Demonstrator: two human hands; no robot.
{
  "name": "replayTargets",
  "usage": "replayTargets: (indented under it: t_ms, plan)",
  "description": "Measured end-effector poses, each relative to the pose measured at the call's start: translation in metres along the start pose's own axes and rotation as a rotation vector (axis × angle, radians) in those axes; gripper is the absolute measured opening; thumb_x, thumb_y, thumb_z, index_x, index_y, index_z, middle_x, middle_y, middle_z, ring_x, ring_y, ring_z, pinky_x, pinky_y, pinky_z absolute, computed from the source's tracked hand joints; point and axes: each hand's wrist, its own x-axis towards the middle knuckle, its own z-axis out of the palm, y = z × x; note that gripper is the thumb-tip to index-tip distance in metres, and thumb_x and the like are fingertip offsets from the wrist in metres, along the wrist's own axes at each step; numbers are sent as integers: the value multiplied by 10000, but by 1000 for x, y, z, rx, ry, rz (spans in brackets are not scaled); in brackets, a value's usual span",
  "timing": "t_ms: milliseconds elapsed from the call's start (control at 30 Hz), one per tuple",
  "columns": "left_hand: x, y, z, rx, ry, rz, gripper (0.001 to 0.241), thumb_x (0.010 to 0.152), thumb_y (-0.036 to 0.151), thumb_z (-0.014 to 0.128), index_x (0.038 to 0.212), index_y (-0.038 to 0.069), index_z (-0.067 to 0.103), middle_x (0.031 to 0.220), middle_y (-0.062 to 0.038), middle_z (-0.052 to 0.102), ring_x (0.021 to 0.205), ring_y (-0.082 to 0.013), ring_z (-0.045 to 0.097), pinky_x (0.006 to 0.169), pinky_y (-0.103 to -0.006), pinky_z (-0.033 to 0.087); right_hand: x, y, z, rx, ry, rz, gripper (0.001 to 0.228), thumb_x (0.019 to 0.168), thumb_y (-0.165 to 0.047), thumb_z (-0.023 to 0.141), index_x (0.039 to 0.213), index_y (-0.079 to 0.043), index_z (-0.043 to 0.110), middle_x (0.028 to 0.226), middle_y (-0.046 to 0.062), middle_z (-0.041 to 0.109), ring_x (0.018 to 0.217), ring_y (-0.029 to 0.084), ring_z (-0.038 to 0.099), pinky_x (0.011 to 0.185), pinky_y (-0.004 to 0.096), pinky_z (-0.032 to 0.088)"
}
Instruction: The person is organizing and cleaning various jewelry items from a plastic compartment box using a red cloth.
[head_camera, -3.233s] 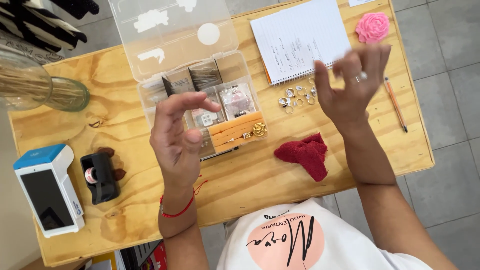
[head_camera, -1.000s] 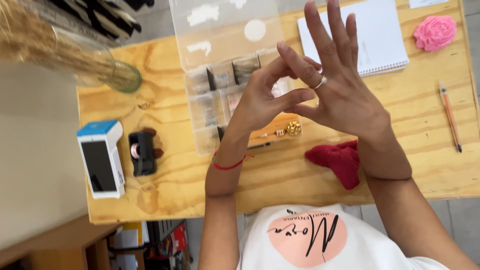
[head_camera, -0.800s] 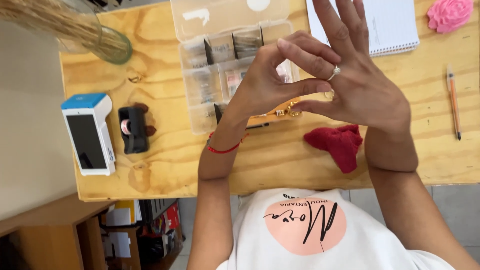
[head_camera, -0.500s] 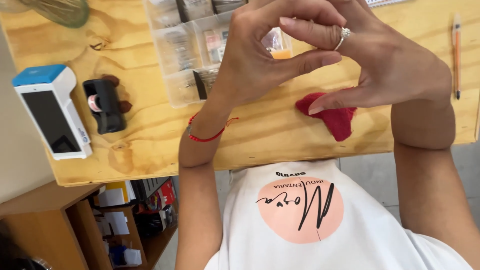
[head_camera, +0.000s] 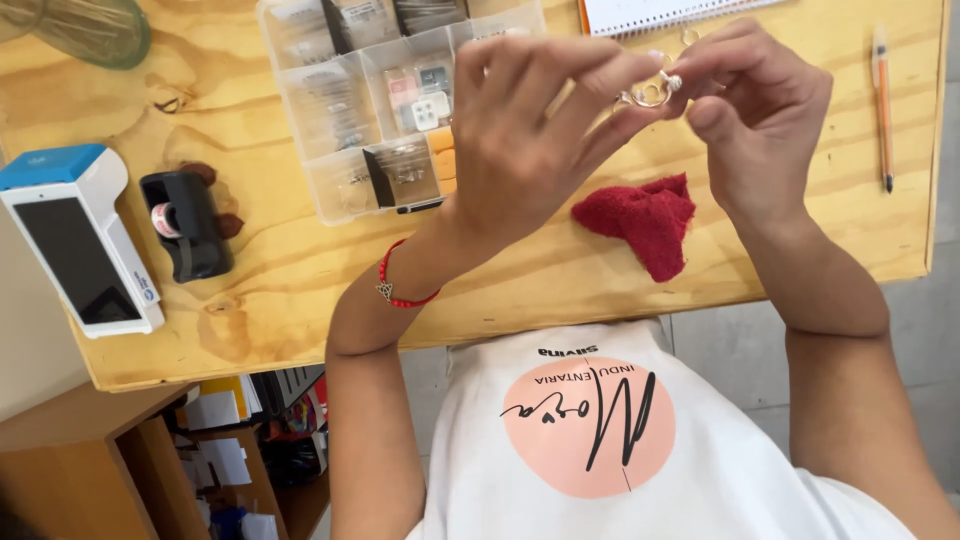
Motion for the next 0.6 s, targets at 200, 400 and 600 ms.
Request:
replayTargets:
  t_ms: [200,400,600]
  plan:
    - [-3,5,-1,374,74,287,100,1043,192,633,997,205,720,937,72,684,787,-94,628,783,-291,414,-7,13,-18,-58,-2,47,272,1004,-254,778,1036,-5,674,991,128,634,920,187,568,803,276,450]
    - [-22,-10,-68,69,-194,30,601,1021,616,517,1294,99,656,1220,-73,683,1111,-221,672,1044,-410,350,8,56,-92,-386,-250,287,115,1108,13,829,1128,31,717,1104,141,725,975,135,664,874,203,542]
    - [-66,-41,-120,77,-101,136,446,1060,481,507,1148,60,627,967,-108,706,857,-238,677,899,-416,435,13,78,-102,-688,-357,735,124,999,-248,832,1010,-128,802,676,-34,600,529,53,299,408,241,210]
